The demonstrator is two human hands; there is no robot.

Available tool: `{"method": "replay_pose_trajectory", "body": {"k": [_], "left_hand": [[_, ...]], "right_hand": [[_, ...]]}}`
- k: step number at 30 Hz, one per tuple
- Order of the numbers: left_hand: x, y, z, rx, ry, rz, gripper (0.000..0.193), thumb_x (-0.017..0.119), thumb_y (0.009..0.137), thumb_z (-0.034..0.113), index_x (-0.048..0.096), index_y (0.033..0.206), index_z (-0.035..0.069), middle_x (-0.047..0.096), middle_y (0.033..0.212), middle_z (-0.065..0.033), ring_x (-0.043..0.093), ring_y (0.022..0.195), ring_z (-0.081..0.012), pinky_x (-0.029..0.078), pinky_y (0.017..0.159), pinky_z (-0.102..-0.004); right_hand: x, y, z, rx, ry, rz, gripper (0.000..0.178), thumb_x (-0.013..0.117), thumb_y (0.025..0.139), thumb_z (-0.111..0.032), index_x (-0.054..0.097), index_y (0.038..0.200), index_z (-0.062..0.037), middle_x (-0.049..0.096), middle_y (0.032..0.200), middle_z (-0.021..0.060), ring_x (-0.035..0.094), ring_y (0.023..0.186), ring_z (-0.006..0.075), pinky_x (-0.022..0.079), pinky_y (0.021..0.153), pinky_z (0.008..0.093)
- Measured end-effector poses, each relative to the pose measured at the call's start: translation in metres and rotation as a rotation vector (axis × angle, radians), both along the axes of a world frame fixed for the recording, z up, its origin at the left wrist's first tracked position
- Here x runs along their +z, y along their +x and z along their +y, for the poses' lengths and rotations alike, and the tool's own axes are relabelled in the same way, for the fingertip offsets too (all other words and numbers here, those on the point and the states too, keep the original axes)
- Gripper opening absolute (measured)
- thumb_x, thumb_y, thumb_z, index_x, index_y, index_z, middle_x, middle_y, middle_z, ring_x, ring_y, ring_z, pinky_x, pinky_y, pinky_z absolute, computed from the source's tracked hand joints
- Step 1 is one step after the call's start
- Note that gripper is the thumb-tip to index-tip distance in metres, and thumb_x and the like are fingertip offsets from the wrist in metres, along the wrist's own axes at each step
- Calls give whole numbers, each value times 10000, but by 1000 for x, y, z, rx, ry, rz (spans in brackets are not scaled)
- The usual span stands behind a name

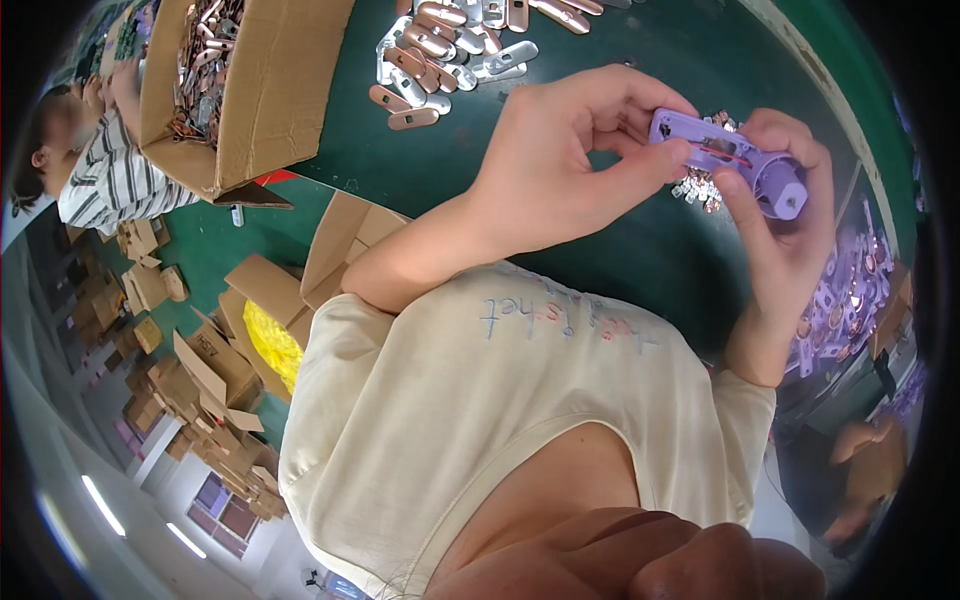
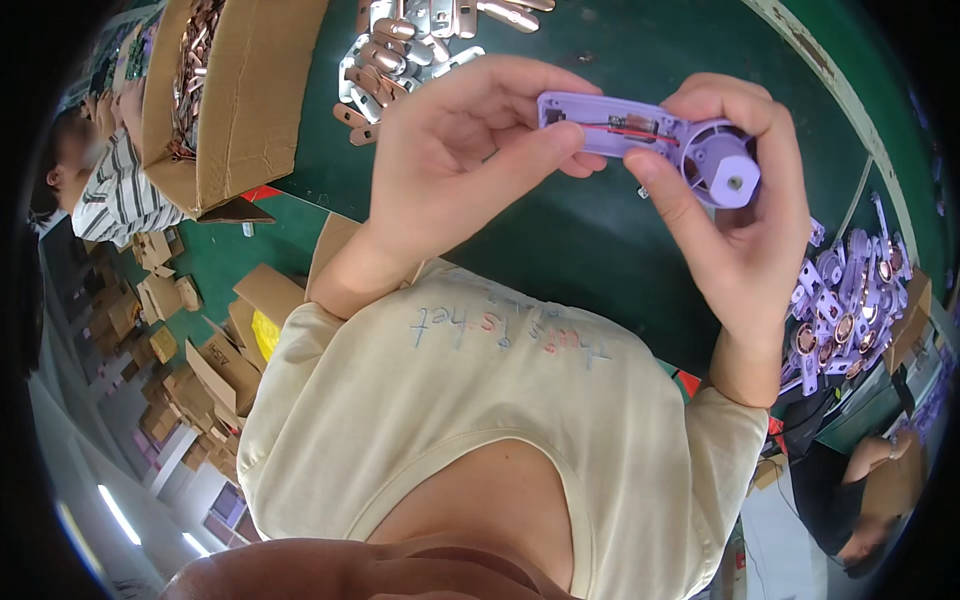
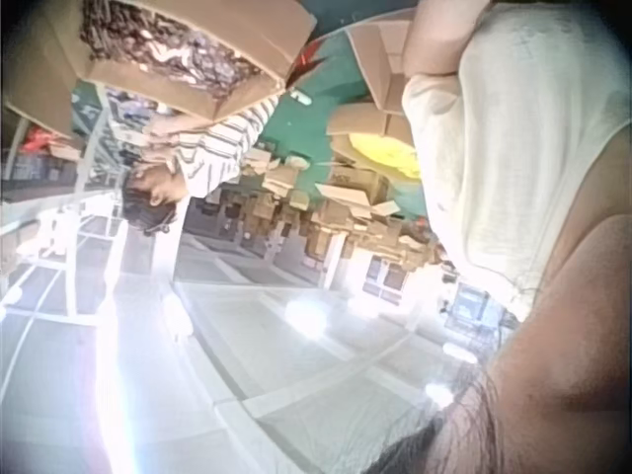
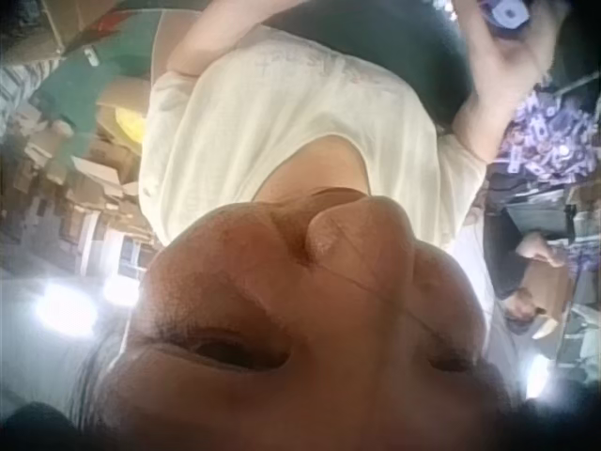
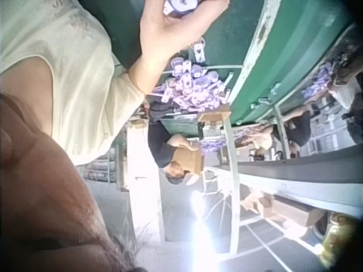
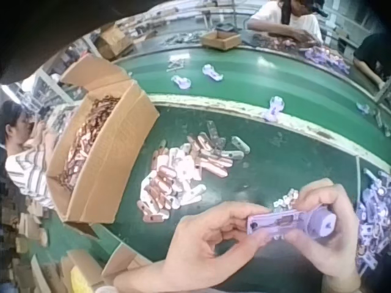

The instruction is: Assembling small electronic components and metal plates into purple plastic device housings at a production line.

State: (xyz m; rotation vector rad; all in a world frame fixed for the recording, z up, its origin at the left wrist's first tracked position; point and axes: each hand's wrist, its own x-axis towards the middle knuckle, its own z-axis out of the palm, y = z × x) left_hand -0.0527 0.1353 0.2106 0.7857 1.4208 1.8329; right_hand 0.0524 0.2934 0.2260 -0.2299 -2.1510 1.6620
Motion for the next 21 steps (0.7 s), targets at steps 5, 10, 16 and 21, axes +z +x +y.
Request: {"method": "replay_pose_trajectory", "body": {"k": [5, 10, 16, 21], "left_hand": [[-2, 6, 4, 84, -59, 121, 240, 583, 817, -52, 553, 1055, -60, 630, 950, -121, 641, 839, -150, 521, 741, -244], [2, 4, 6, 109, -47, 136, 216, 568, 819, -59, 560, 1034, -59, 633, 925, -106, 645, 819, -154, 520, 726, -242], [-1, 9, 4, 246, -150, 396, 182, 619, 780, -28, 601, 960, -6, 638, 854, -72, 642, 741, -107, 511, 648, -213], [-16, 4, 9, 335, -78, 586, 190, 657, 736, -18, 577, 907, 7, 575, 823, -89, 564, 626, -140, 459, 560, -237]], "right_hand": [[-6, -1, 5, 33, 232, 51, 362, 709, 692, 42, 500, 986, 7, 528, 972, 131, 516, 857, 179, 422, 750, 257], [-3, -3, 5, 6, 171, 44, 375, 709, 691, 41, 502, 1001, 7, 535, 981, 137, 520, 865, 184, 429, 757, 269], [5, -2, -4, -48, 52, -170, 294, 710, 680, 47, 536, 913, 0, 543, 893, 70, 524, 815, 141, 424, 763, 250], [-10, -1, 2, -38, 164, -39, 304, 717, 638, 83, 535, 865, -7, 553, 856, 86, 532, 761, 160, 437, 689, 260]]}}
